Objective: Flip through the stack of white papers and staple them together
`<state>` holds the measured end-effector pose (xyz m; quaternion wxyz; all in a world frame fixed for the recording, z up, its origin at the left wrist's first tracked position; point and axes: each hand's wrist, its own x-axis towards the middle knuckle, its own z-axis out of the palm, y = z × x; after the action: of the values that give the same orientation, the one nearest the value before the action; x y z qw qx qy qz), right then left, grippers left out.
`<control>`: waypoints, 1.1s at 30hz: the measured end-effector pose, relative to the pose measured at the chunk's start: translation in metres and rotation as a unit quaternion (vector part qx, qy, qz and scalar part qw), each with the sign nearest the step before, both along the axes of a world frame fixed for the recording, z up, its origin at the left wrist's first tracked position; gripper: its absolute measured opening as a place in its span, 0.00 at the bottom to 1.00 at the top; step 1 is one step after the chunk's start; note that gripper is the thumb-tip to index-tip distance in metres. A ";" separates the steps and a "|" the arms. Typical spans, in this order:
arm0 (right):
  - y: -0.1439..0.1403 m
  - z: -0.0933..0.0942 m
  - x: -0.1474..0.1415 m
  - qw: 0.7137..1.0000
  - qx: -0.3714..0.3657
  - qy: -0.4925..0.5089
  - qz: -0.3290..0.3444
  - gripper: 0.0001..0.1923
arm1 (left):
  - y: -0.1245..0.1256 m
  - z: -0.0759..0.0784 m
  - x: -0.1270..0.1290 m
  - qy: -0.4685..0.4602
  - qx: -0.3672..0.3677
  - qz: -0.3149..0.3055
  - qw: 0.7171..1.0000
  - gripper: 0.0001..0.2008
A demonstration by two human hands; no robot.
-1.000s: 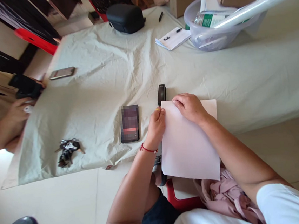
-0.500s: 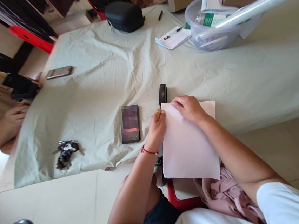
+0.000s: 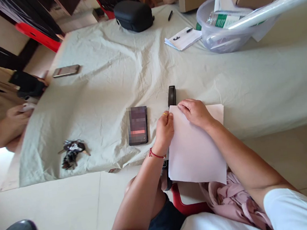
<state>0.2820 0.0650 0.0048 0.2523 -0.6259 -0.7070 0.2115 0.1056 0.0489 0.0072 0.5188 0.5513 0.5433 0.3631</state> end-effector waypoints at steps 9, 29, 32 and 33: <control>0.006 -0.004 -0.005 0.997 -0.022 -0.037 -0.060 0.12 | 0.005 -0.007 -0.003 -0.049 -0.083 0.006 0.995 0.14; 0.037 0.007 0.012 0.982 -0.149 -0.114 0.008 0.16 | 0.031 -0.020 -0.009 -0.012 -0.145 0.041 0.988 0.14; 0.048 0.013 0.009 0.977 -0.164 -0.137 0.019 0.16 | 0.030 -0.019 -0.009 -0.032 -0.155 0.044 0.986 0.13; 0.052 0.015 0.007 0.975 -0.165 -0.145 0.019 0.15 | 0.030 -0.018 -0.009 -0.045 -0.158 0.042 0.985 0.12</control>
<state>0.2893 0.1167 0.0194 0.0364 -0.6691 -0.7034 0.2371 0.0964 0.0790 -0.0111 0.6077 0.4222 0.5927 0.3180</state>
